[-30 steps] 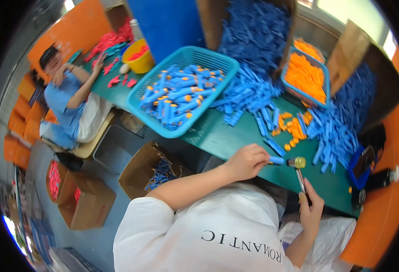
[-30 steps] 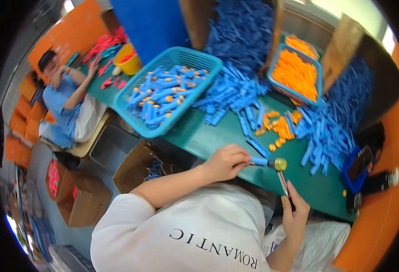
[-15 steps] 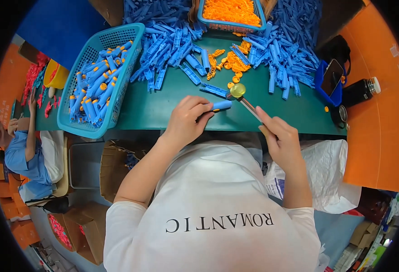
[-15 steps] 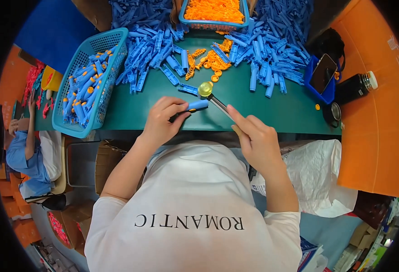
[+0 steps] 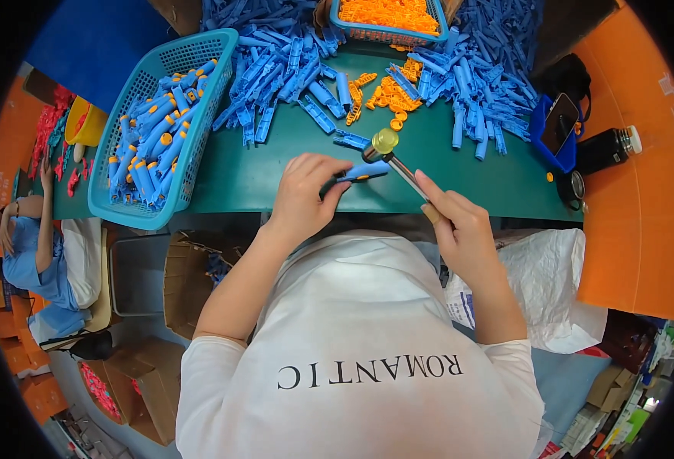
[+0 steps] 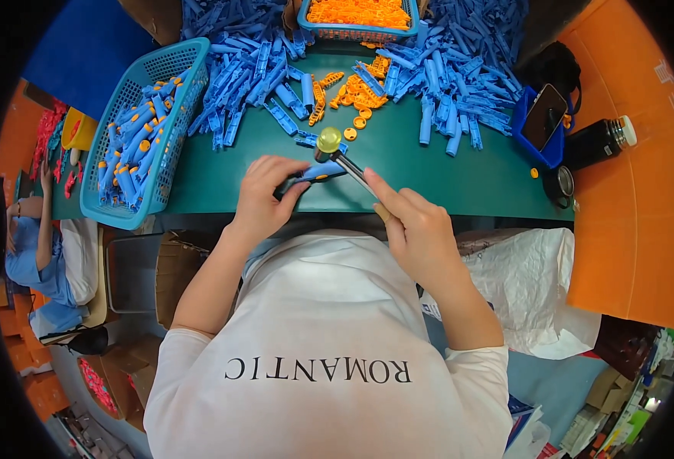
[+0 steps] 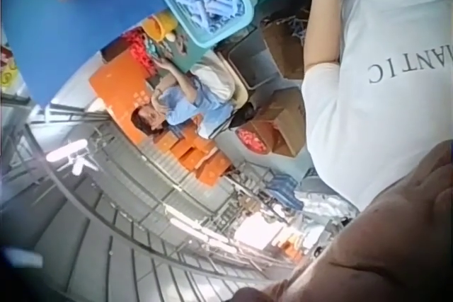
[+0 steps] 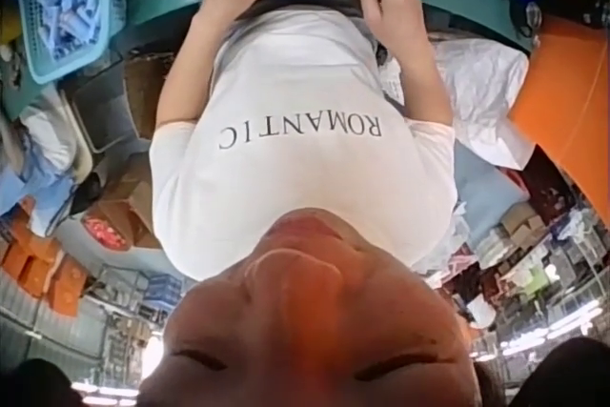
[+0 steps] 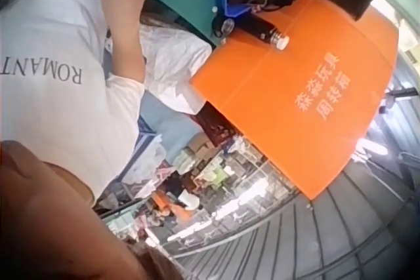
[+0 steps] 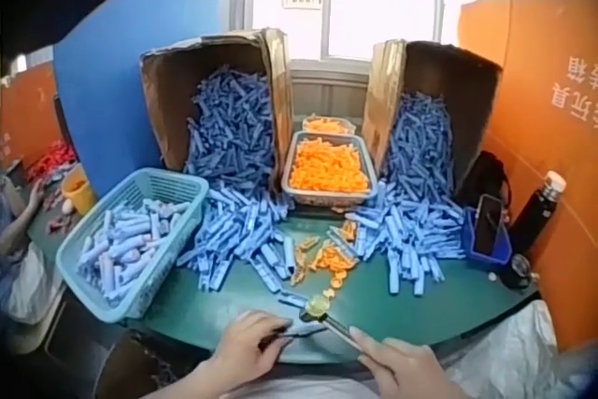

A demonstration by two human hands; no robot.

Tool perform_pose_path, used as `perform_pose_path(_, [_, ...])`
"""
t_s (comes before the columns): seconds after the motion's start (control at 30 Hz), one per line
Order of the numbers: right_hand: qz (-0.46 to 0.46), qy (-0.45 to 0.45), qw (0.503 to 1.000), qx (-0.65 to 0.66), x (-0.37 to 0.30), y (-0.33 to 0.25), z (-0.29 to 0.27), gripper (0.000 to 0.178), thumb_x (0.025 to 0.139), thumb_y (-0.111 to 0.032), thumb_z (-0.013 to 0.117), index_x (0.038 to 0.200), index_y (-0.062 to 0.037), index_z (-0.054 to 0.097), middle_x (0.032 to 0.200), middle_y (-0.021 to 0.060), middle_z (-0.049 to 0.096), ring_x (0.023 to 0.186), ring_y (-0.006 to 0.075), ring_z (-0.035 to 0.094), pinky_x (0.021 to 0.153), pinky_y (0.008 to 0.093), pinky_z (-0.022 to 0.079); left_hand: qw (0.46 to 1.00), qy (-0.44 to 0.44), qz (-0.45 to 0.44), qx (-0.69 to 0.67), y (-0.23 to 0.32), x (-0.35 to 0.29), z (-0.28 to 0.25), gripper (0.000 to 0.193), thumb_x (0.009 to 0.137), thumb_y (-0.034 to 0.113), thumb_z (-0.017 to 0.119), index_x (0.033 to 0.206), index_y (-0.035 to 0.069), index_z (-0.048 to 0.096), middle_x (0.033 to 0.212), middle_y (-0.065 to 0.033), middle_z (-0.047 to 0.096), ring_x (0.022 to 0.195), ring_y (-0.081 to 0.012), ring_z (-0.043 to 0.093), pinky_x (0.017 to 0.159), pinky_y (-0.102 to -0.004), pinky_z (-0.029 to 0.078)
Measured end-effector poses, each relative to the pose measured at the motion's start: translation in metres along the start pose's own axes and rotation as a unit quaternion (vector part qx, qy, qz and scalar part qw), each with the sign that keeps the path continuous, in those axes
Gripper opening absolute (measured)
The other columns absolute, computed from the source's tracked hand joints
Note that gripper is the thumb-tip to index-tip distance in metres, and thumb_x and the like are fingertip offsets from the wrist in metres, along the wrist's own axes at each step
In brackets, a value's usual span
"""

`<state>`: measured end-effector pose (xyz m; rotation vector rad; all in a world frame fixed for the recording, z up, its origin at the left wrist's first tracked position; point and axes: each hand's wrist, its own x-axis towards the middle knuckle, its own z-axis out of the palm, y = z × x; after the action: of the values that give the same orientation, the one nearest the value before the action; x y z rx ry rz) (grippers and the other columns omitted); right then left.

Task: Assembling small plastic toy components on a workbench using a mallet.

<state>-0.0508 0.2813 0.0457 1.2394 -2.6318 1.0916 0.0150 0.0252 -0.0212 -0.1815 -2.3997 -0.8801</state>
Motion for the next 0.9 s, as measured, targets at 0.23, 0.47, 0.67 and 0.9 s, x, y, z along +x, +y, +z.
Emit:
perform_pose_path(0.23, [-0.018,-0.046,0.999,-0.014,0.003,-0.003,0.010,0.053,0.089,0.005,0.069,0.138,-0.0118,0.065,0.069,0.0099,0.049,0.061,0.0242,0.046,0.058,0.0332,0.041,0.992,0.034,-0.098,-0.068,-0.002,-0.006,0.004,0.034,0.078,0.006,0.084,0.101,0.004,0.058,0.095,-0.0093,0.071,0.091,-0.0317,0.065,0.085,-0.0427,0.048])
perform_pose_path(0.47, [0.013,-0.037,0.996,0.075,0.002,0.012,0.013,0.050,0.088,0.004,0.069,0.136,-0.0113,0.067,0.070,0.0102,0.053,0.061,0.0214,0.048,0.060,0.0328,0.042,0.992,-0.003,-0.116,-0.051,-0.002,-0.001,-0.004,0.028,0.076,0.004,0.087,0.093,0.001,0.066,0.096,-0.0118,0.074,0.090,-0.0255,0.069,0.079,-0.0345,0.052])
perform_pose_path(0.67, [0.029,0.068,0.991,-0.111,0.006,0.071,-0.029,0.041,0.083,-0.003,0.077,0.123,-0.0117,0.074,0.076,0.0080,0.061,0.065,0.0226,0.055,0.061,0.0306,0.044,0.902,0.000,-0.322,-0.287,0.022,-0.007,-0.027,0.020,0.081,-0.001,0.083,0.099,-0.003,0.075,0.101,-0.0083,0.075,0.092,-0.0122,0.068,0.082,-0.0271,0.054])
perform_pose_path(0.9, [-0.101,0.102,0.974,-0.173,0.019,0.075,-0.029,0.031,0.083,-0.007,0.074,0.115,-0.0075,0.075,0.114,0.0114,0.069,0.105,0.0327,0.063,0.091,0.0402,0.048,0.970,0.054,-0.081,-0.225,0.055,0.001,-0.038,0.020,0.078,-0.009,0.080,0.096,-0.003,0.075,0.099,-0.0148,0.076,0.089,-0.0231,0.073,0.080,-0.0305,0.058])
